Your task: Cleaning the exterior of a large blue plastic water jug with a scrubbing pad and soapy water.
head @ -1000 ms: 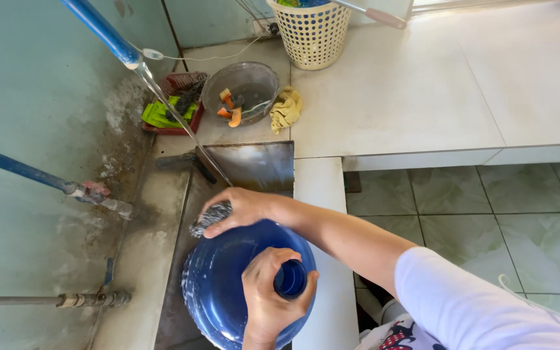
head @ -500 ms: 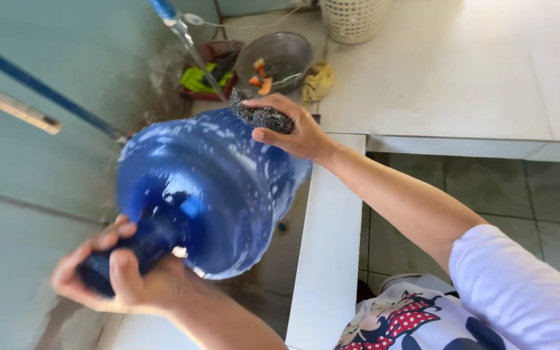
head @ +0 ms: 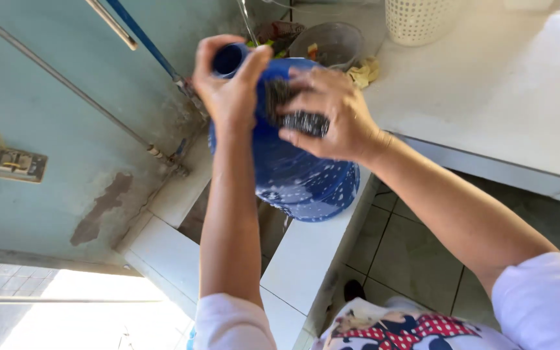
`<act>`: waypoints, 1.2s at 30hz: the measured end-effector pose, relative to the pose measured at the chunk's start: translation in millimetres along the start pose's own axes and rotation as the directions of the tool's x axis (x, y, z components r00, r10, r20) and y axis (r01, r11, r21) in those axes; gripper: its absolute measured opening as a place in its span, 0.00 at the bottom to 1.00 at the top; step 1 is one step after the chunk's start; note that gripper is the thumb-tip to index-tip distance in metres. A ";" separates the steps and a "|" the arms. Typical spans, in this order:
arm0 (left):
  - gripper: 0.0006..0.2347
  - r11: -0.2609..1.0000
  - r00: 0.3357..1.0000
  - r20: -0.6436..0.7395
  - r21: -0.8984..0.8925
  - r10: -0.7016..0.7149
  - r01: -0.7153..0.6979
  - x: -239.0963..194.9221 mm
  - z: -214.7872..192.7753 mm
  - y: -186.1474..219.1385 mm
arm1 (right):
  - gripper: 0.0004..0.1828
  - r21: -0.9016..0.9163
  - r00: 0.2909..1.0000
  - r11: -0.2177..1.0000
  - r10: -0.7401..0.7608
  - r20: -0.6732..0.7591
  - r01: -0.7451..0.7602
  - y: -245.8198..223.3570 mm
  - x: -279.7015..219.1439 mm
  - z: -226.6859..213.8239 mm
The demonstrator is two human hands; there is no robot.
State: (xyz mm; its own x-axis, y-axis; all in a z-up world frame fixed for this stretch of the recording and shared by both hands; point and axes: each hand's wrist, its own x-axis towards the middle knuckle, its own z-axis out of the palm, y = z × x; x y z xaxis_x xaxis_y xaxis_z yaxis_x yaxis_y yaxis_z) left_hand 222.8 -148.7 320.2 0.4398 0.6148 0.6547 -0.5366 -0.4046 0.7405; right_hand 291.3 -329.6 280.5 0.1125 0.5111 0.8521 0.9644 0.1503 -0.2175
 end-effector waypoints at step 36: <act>0.15 0.984 0.901 0.407 -0.022 -0.152 0.177 37.8 21.5 -55.4 | 0.21 -0.139 0.906 0.927 0.296 -0.304 -0.349 9.8 -18.5 17.8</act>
State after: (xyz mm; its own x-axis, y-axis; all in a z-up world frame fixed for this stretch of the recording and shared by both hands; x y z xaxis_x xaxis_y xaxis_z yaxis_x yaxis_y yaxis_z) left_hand 284.7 -117.6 307.1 0.7708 0.3402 0.5386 -0.4664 -0.2745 0.8409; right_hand 294.4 -322.6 254.1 0.4599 0.2500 0.8521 0.8876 -0.1574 -0.4329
